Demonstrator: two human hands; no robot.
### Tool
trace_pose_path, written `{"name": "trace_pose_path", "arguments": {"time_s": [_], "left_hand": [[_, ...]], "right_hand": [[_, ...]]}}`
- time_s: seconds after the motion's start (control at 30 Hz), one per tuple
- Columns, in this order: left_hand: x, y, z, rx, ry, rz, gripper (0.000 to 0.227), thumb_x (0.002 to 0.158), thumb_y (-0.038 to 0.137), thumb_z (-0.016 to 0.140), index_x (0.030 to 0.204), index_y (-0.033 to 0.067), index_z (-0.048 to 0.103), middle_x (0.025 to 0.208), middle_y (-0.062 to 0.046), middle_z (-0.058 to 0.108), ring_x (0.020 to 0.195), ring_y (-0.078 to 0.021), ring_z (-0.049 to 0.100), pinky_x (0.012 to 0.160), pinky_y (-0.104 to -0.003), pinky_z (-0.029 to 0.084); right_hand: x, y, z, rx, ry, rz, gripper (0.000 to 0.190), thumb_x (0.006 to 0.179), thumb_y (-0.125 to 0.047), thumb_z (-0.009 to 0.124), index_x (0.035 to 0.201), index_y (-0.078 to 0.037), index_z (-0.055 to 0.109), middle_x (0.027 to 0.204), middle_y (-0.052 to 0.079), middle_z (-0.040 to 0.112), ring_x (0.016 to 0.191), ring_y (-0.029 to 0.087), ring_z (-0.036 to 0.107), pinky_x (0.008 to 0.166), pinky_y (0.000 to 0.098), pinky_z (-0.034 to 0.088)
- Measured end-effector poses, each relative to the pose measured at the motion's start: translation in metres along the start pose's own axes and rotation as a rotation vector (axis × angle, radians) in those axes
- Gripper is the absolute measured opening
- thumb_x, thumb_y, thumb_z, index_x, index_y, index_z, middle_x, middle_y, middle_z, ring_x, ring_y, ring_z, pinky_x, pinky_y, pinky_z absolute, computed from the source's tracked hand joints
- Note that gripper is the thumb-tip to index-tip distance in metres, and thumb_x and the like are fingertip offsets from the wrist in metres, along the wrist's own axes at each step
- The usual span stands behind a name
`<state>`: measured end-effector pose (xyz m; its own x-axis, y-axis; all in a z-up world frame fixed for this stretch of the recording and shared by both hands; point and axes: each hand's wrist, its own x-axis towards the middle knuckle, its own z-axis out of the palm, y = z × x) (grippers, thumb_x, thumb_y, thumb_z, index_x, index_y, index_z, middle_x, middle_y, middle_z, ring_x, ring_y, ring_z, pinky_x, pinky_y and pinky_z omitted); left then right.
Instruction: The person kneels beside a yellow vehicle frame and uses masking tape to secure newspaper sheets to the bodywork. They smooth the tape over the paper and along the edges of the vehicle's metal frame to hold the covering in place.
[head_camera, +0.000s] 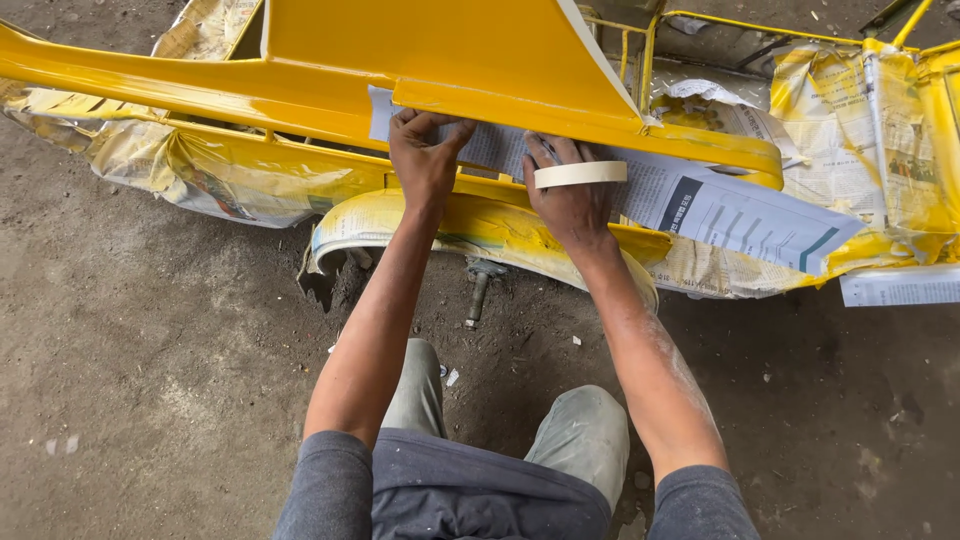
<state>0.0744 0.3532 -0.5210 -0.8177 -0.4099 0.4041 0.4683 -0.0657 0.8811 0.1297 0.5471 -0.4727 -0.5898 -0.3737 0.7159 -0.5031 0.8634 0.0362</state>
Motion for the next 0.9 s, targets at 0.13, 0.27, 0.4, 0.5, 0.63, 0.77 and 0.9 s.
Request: {"name": "trace_pose_path", "arguments": {"time_s": [0.13, 0.27, 0.4, 0.5, 0.63, 0.77, 0.9], "left_hand": [[-0.001, 0.008, -0.001, 0.056, -0.022, -0.018, 0.025, 0.073, 0.018, 0.093, 0.085, 0.0006, 0.079, 0.096, 0.003, 0.059, 0.089, -0.0116, 0.062, 0.079, -0.027, 0.054], [0.003, -0.009, 0.008, 0.137, -0.062, -0.106, 0.022, 0.077, 0.015, 0.093, 0.086, -0.0002, 0.080, 0.080, 0.000, 0.057, 0.075, -0.0126, 0.052, 0.068, -0.028, 0.045], [0.001, -0.018, 0.018, 0.156, 0.053, -0.012, 0.019, 0.075, 0.010, 0.092, 0.085, -0.0010, 0.079, 0.076, 0.000, 0.057, 0.075, -0.0120, 0.053, 0.066, -0.028, 0.047], [0.005, -0.013, 0.020, 0.194, 0.212, 0.005, 0.021, 0.068, 0.006, 0.089, 0.084, -0.0006, 0.076, 0.081, -0.001, 0.063, 0.071, -0.0111, 0.059, 0.064, -0.026, 0.052], [0.020, 0.005, 0.001, 0.038, 0.152, -0.137, 0.034, 0.060, 0.009, 0.096, 0.085, 0.0002, 0.075, 0.080, -0.003, 0.074, 0.069, -0.0105, 0.066, 0.065, -0.026, 0.057], [0.026, -0.015, -0.018, 0.098, 0.227, -0.202, 0.032, 0.064, 0.009, 0.096, 0.083, -0.0010, 0.073, 0.087, -0.010, 0.076, 0.071, -0.0131, 0.069, 0.065, -0.028, 0.060], [0.001, 0.011, -0.029, 0.467, 0.240, 0.004, 0.022, 0.089, 0.013, 0.088, 0.088, -0.0003, 0.071, 0.092, -0.014, 0.076, 0.077, -0.0204, 0.074, 0.071, -0.034, 0.060]], "right_hand": [[0.001, -0.001, -0.004, 0.021, -0.018, -0.002, 0.029, 0.094, -0.017, 0.080, 0.122, -0.009, 0.077, 0.120, 0.005, 0.069, 0.108, 0.026, 0.068, 0.092, 0.0399, 0.055], [0.002, 0.000, -0.003, 0.016, -0.010, -0.007, 0.028, 0.094, -0.017, 0.079, 0.121, -0.010, 0.077, 0.121, 0.006, 0.069, 0.107, 0.027, 0.067, 0.091, 0.0407, 0.055], [-0.001, 0.004, 0.002, 0.004, -0.011, -0.009, 0.028, 0.095, -0.019, 0.079, 0.121, -0.011, 0.077, 0.121, 0.007, 0.068, 0.108, 0.027, 0.067, 0.093, 0.0410, 0.055], [-0.004, 0.007, 0.005, 0.010, -0.019, -0.009, 0.029, 0.097, -0.019, 0.078, 0.124, -0.011, 0.077, 0.122, 0.007, 0.068, 0.109, 0.027, 0.066, 0.092, 0.0406, 0.055], [-0.003, 0.007, 0.004, 0.026, -0.035, -0.003, 0.028, 0.098, -0.019, 0.077, 0.124, -0.010, 0.077, 0.121, 0.007, 0.067, 0.109, 0.026, 0.067, 0.092, 0.0402, 0.055], [-0.003, 0.005, 0.001, 0.022, -0.029, 0.002, 0.028, 0.098, -0.020, 0.077, 0.125, -0.011, 0.077, 0.121, 0.008, 0.068, 0.107, 0.027, 0.067, 0.091, 0.0403, 0.056], [0.001, 0.002, -0.002, -0.010, -0.006, 0.002, 0.028, 0.095, -0.020, 0.078, 0.123, -0.012, 0.077, 0.119, 0.006, 0.069, 0.105, 0.026, 0.068, 0.091, 0.0414, 0.055]]}}
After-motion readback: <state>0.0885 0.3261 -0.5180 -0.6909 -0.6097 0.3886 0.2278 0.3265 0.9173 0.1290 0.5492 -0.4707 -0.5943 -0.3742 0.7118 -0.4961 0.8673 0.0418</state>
